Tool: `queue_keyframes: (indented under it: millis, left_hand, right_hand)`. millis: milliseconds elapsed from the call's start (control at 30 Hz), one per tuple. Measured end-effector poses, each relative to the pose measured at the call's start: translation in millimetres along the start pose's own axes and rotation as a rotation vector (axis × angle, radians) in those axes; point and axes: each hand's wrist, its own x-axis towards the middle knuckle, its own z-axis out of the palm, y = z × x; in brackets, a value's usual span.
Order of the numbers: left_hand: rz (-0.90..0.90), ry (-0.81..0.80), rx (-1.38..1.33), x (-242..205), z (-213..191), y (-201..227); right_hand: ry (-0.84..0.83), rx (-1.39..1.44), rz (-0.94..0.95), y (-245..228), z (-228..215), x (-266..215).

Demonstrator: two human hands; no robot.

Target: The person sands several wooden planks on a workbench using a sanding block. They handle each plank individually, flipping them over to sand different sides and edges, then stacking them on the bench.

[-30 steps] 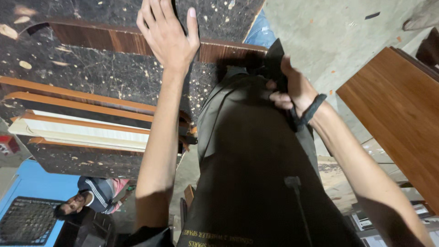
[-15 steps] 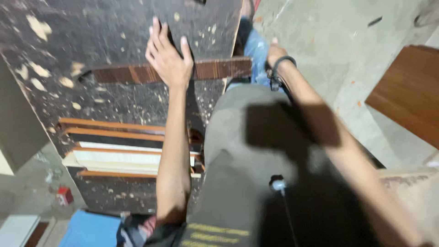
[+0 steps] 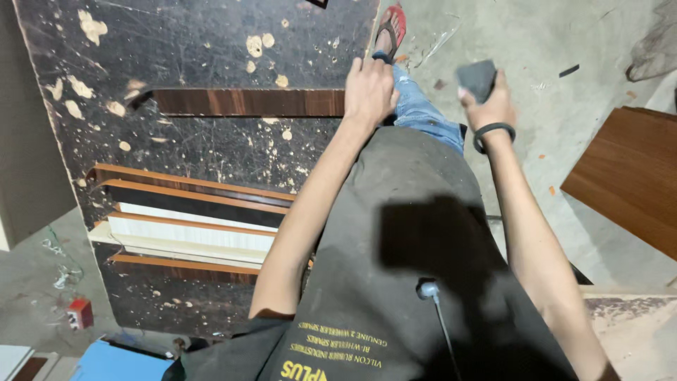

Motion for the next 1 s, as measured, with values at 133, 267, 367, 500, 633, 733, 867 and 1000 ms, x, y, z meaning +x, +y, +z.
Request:
queue_keyframes:
  millis: [133, 267, 367, 500, 633, 733, 867, 1000]
  left_hand:
    - [-0.114, 0.041, -0.048, -12, 10, -7]
    - [-0.311, 0.151, -0.622, -13, -9, 0]
    - [-0.393, 0.650, -0.772, -19, -38, -19]
    - [-0.750, 1.432, -1.902, -67, -65, -107]
    - [-0.916, 1.235, -0.776, -137, -45, -218]
    - [-0.973, 0.908, -0.236, -186, -26, -295]
    - [-0.794, 0.840, -0.118, -237, -15, -376]
    - [-0.761, 0.837, -0.291, -251, -10, -398]
  right_hand:
    - [-0.022, 0.110, 0.077, -10, 7, -38]
    - [-0.054, -0.010, -0.275, -50, 2, -73]
    - [-0.062, -0.278, -0.731, -76, 11, -89]
    - [-0.174, -0.406, -0.694, -92, 35, -102]
    - [-0.205, -0.564, -0.431, -103, 55, -107]
    - [-0.220, -0.643, -0.478, -108, 63, -103]
    - [-0.183, -0.661, -0.547, -101, 63, -108]
    - [-0.164, -0.695, -0.620, -103, 65, -108]
